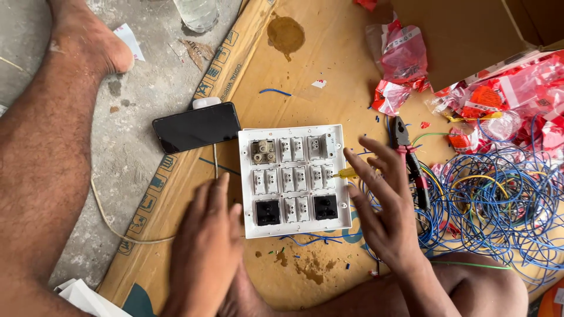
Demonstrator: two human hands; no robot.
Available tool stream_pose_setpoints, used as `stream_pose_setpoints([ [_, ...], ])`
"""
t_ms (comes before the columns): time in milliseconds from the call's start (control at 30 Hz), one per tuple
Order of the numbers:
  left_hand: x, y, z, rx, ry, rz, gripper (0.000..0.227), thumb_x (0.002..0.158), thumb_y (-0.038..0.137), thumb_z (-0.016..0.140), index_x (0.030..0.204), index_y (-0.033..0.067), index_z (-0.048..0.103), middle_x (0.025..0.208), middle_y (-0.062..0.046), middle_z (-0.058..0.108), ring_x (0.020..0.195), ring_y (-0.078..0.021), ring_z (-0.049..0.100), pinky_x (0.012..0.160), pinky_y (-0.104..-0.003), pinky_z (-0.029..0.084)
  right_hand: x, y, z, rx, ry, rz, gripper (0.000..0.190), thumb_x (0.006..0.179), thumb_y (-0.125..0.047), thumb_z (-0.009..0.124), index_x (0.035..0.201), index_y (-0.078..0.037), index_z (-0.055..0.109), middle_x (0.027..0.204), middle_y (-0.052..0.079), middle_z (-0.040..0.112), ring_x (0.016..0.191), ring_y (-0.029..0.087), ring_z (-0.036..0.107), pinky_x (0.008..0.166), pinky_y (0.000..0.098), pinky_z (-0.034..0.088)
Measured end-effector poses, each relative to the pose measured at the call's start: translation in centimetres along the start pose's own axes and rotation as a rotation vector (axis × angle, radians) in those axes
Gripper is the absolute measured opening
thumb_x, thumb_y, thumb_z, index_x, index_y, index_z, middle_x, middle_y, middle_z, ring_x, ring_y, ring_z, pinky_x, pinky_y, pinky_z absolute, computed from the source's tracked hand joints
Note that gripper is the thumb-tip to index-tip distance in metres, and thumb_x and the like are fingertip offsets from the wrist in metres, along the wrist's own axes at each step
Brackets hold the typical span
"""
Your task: The person prepares a switchboard by stripping insulation from a wire with pliers and threading it through the switch terminals. They then cut the wire to length and use a screwdriver to tighten the terminal screws.
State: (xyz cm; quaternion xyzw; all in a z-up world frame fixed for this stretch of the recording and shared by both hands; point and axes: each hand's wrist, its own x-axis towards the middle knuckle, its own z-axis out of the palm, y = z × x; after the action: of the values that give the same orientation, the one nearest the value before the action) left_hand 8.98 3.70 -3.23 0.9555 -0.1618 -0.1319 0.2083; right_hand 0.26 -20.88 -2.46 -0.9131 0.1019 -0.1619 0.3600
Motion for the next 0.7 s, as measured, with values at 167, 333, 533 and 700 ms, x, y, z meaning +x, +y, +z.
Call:
stream_pose_setpoints([
  [167,-1.5,-0.8,-9.2,0.074,0.098,0.153,0.041,0.089,0.021,0.063,0.128,0.0087,0.063,0.131,-0.011,0.063,0.112,-0.0319,0.064,0.091,-0.042,0.051,0.2,0.5,-0.1,-0.007,0.034,0.074,0.036,0.093,-0.003,0.071,0.128,-0.010,0.073,0.125,0.012,0.068,0.117,0.023,0.068,0.099,0.0353,0.055],
  [333,-2.0,-5.5,-16.2,0.414,0.067,0.617,0.041,0.089,0.027,0.062,0.124,0.0059,0.064,0.131,-0.007,0.064,0.118,-0.0230,0.067,0.093,-0.039,0.054,0.6,-0.8,-0.7,0.043,-0.006,-0.113,0.039,0.093,0.001,0.067,0.131,-0.005,0.068,0.133,0.020,0.062,0.121,0.028,0.063,0.101,0.0370,0.052],
  [533,9.3,-5.3,-16.9,0.265,-0.445,0.565,0.040,0.090,0.037,0.066,0.126,0.0200,0.070,0.100,0.000,0.077,0.092,-0.0196,0.073,0.089,-0.040,0.056,0.5,0.0,-0.5,0.063,0.034,-0.092,0.033,0.099,0.000,0.063,0.130,-0.011,0.068,0.122,0.012,0.072,0.110,0.024,0.070,0.094,0.0319,0.055],
  [700,16.3,-2.2,-11.7,0.403,-0.562,0.590,0.037,0.090,0.032,0.067,0.122,0.0153,0.068,0.112,-0.010,0.072,0.106,-0.0295,0.069,0.097,-0.045,0.052,0.1,0.5,0.5,-0.019,0.044,-0.134,0.038,0.092,-0.001,0.069,0.128,-0.007,0.067,0.121,0.017,0.068,0.111,0.031,0.068,0.094,0.0361,0.053],
])
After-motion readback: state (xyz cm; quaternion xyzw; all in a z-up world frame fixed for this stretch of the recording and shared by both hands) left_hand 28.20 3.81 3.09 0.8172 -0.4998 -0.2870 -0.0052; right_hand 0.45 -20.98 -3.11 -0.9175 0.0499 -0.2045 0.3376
